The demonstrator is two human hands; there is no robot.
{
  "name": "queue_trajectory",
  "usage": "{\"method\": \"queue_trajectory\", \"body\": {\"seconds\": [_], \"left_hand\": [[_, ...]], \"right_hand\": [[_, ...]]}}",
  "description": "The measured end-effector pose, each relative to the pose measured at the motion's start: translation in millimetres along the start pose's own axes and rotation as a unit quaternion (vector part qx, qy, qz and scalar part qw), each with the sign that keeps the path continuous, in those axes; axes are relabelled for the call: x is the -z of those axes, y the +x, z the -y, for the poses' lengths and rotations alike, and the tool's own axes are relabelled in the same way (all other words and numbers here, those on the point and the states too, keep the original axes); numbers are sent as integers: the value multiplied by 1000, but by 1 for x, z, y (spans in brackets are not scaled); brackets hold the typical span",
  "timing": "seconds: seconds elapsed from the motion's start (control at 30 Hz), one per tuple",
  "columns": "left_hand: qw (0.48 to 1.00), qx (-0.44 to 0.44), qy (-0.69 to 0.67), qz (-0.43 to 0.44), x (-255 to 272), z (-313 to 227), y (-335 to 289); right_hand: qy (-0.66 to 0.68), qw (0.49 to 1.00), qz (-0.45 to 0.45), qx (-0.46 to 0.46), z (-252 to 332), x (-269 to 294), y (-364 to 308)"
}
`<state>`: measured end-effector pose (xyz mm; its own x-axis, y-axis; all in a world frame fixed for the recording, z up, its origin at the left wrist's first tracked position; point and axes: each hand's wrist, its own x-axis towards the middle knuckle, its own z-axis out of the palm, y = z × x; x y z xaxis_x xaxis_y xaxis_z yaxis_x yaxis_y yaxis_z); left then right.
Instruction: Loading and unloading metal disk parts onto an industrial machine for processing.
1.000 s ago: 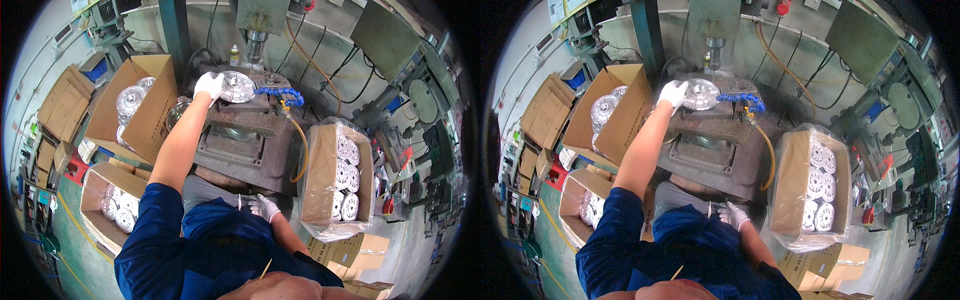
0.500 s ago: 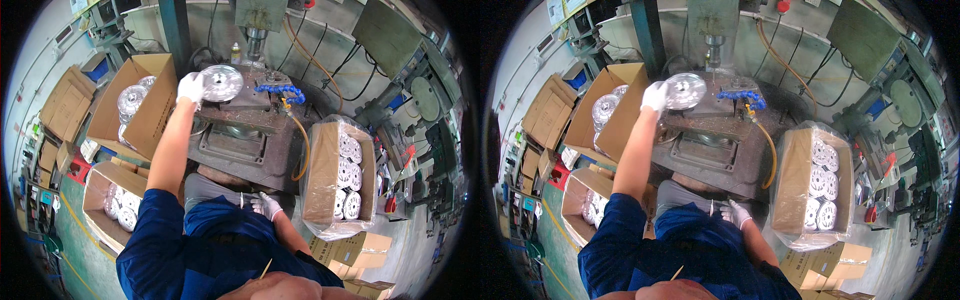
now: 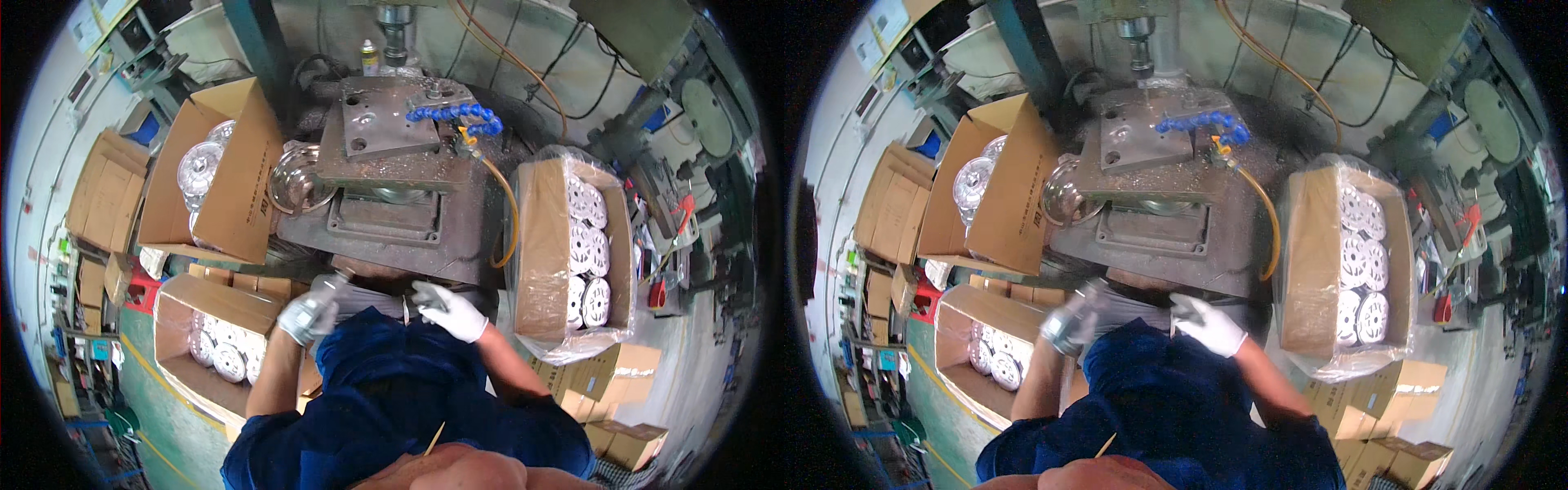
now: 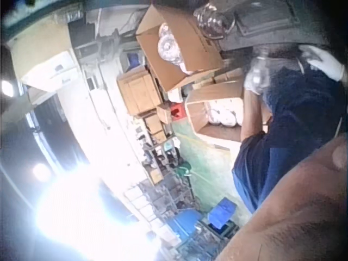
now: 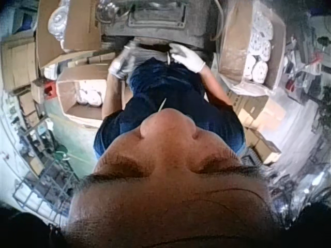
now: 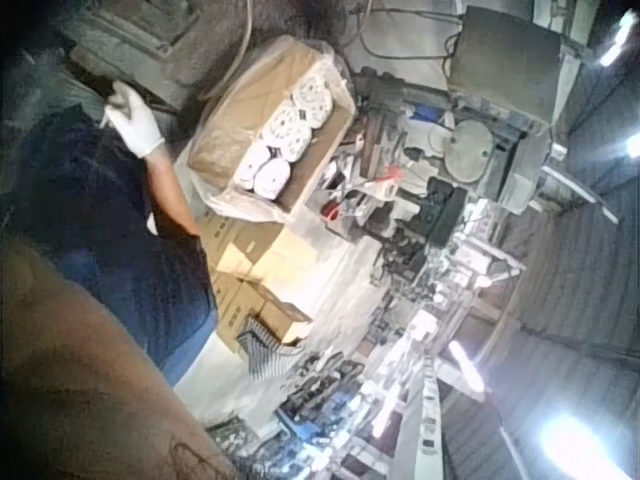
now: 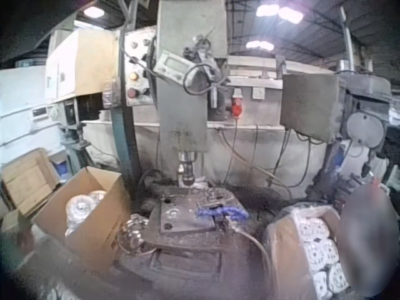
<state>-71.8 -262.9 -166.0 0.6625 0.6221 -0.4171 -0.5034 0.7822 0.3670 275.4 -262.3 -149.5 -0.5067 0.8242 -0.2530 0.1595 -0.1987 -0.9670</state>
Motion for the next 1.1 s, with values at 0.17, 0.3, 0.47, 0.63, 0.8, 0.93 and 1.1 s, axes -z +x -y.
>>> {"method": "queue_trajectory", "body": {"seconds": [0.17,0.3,0.47,0.63,0.8,0.93,1.1], "left_hand": [[975,19,200,-97,-76,31,62],[937,49,347,0,-54,40,86],[899,72,429,-59,-73,11,81],[921,29,370,-121,-38,5,74],[919,-18,342,-196,-35,9,65],[910,-25,338,-237,-19,8,51],[889,-16,362,-281,-19,5,42]], "right_hand": [[-107,967,23,230,56,0,8],[-127,989,-26,77,80,31,-26],[-17,929,-368,-41,77,107,-131],[236,757,-608,38,7,211,-200],[178,712,-676,-68,-39,267,-228],[83,845,-514,-117,-38,266,-251],[-86,889,-367,-260,-28,264,-221]]}}
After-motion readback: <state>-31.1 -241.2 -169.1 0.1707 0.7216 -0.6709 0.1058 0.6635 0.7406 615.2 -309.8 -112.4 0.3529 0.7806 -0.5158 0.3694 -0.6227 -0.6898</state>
